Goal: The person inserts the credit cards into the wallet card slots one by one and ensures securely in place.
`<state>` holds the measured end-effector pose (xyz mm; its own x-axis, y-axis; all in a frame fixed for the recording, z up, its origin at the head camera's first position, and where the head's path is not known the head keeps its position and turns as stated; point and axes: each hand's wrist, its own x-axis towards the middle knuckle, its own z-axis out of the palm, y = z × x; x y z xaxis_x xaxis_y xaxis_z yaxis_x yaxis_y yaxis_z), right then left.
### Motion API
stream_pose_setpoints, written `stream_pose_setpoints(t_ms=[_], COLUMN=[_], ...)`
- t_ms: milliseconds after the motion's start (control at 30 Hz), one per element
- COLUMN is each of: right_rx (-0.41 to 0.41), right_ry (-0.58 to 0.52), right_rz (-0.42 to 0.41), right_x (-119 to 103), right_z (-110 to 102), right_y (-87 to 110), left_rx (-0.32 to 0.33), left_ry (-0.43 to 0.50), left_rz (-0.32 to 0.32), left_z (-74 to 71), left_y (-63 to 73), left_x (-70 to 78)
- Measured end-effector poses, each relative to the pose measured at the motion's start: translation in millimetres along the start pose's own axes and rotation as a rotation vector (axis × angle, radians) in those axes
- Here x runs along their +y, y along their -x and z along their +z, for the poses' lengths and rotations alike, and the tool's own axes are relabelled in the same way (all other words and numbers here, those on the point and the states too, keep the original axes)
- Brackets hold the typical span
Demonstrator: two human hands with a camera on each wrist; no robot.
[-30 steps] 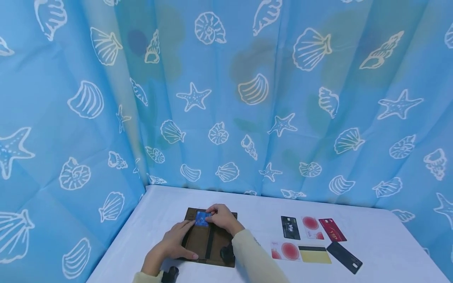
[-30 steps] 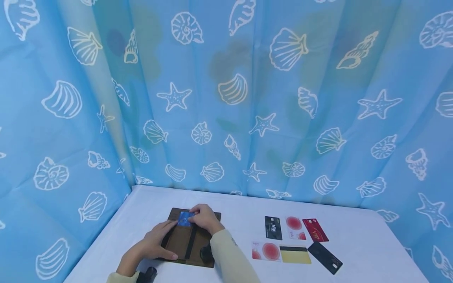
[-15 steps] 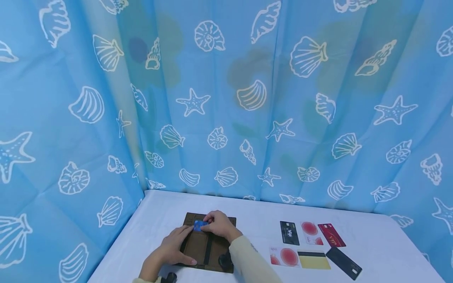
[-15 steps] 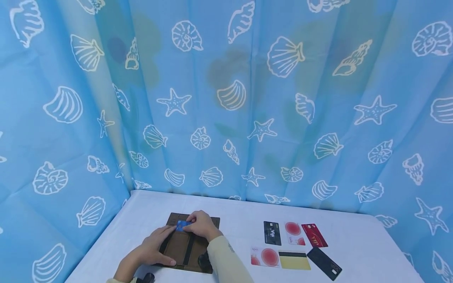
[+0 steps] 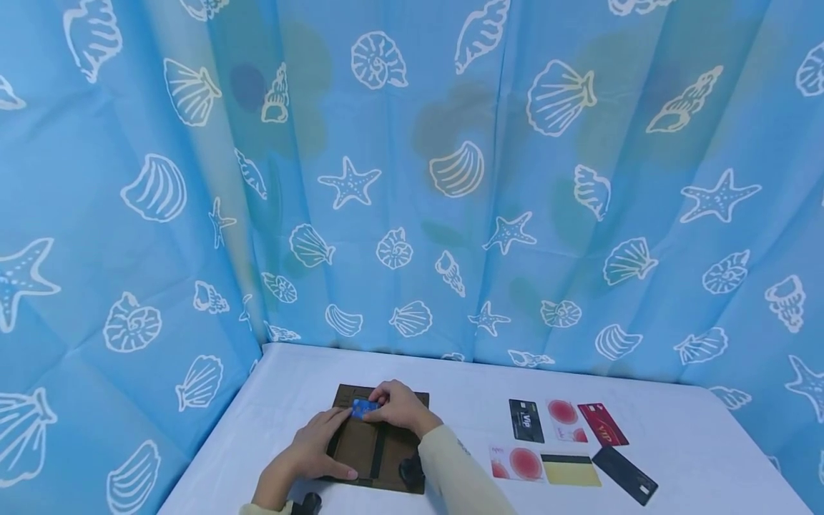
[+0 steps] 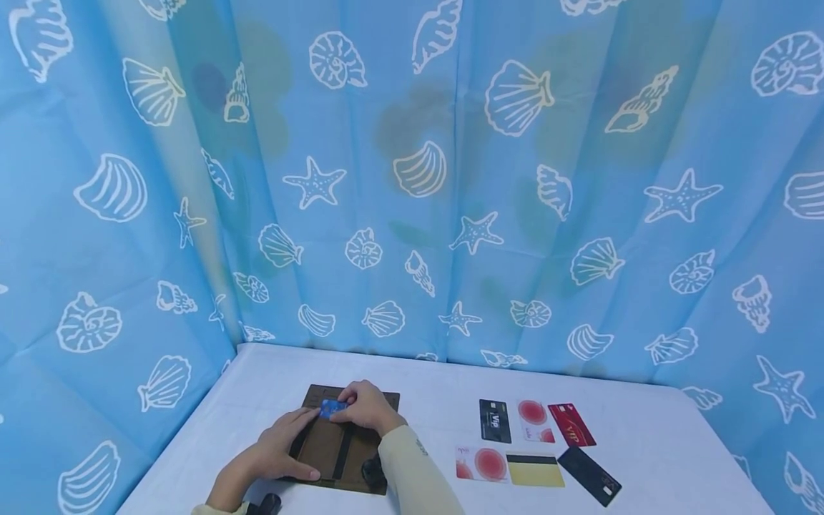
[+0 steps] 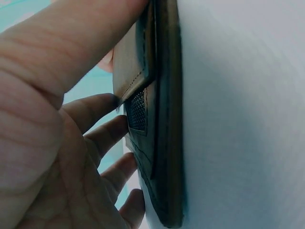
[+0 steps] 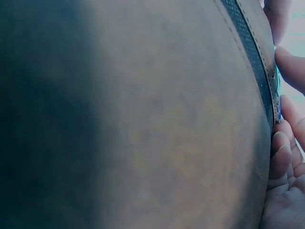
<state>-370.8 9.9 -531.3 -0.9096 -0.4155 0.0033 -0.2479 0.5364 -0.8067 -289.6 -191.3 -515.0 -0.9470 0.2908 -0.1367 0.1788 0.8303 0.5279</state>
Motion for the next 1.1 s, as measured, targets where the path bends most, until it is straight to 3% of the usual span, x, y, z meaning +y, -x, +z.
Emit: stream_pose_setpoints(t_ms=[433, 1100], right_rx=[-0.031, -0.051], right_ry=[-0.030, 0.003], right_rz=[0.016, 0.025], right_x=[-5.4, -5.2], right_z=[-5.9, -4.3], right_y=[-0.2, 4.2], left_rx=[0.006, 0.014], left_ry=[-0.026, -0.002], left_rz=[-0.017, -0.032], left_z=[-4.3, 1.8], left_y=[-2.8, 1.4], left_x=[3.4, 1.0])
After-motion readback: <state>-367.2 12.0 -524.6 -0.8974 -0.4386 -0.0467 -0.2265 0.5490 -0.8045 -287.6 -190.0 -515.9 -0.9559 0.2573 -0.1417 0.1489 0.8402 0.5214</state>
